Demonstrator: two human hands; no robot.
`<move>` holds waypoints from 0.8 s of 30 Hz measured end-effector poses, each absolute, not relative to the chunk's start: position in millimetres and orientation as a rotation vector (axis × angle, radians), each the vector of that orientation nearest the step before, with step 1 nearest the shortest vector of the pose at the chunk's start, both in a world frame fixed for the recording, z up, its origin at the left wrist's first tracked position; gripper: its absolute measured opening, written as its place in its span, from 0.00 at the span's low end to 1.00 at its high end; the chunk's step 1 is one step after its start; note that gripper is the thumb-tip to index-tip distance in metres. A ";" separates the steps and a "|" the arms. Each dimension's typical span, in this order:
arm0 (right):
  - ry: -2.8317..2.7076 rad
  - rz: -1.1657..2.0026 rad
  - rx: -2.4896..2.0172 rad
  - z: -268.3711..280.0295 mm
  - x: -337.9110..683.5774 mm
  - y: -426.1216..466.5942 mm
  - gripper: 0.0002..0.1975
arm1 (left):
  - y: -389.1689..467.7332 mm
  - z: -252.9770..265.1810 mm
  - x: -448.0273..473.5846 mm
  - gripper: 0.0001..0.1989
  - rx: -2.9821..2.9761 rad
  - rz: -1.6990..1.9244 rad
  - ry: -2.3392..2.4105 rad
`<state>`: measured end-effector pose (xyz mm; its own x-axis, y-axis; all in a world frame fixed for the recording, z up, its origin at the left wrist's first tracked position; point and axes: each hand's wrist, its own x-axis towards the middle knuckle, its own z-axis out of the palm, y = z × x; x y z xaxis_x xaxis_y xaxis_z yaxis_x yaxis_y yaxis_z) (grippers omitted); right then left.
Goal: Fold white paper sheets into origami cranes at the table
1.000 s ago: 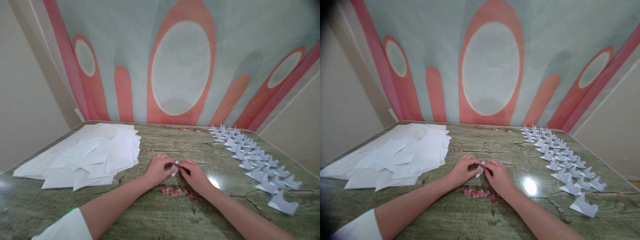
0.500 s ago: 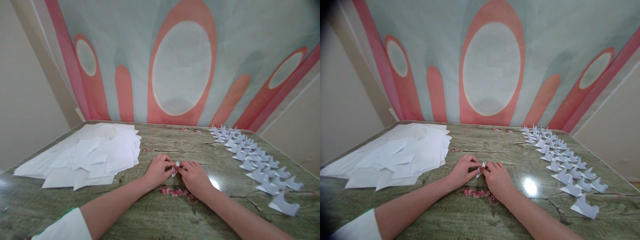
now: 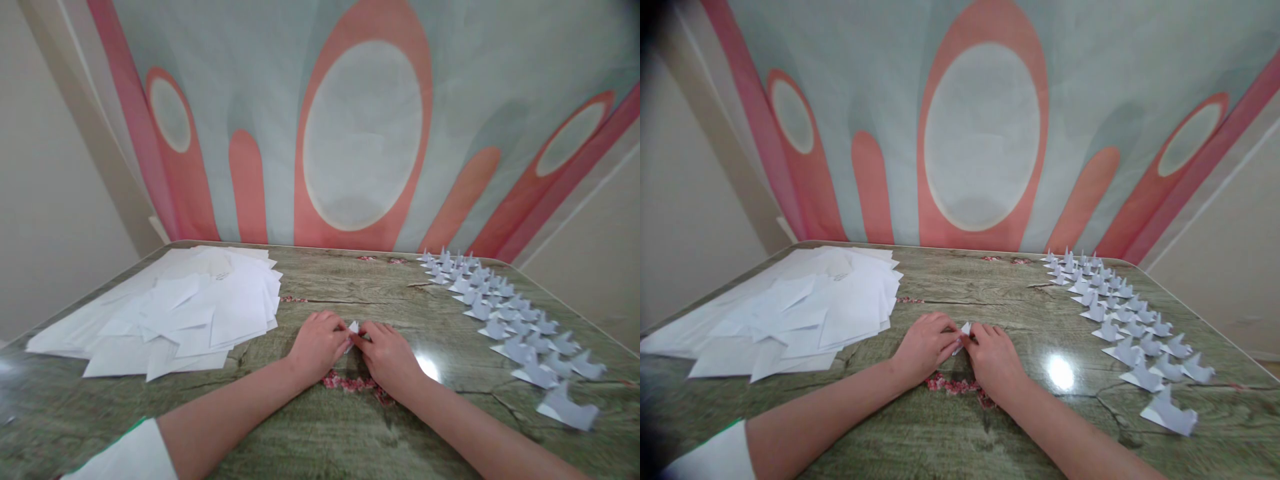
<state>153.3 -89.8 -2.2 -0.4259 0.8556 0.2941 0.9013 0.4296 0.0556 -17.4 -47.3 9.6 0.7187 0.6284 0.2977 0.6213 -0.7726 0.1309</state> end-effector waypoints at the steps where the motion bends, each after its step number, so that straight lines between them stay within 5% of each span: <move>1: -2.465 -0.300 -1.542 -2.2 153.2 -89.9 0.10 | -47.2 9.2 -17.3 0.09 2.891 0.516 1.055; 24: -2.528 -0.280 -1.544 3.2 157.7 -94.3 0.10 | -51.7 11.7 -20.9 0.13 2.907 0.564 1.035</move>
<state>157.7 -94.3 3.2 -0.4511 0.8603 0.2373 0.8914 0.4473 0.0727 -20.9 -51.7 11.7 0.7176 0.6123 0.3318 0.6104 -0.7824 0.1236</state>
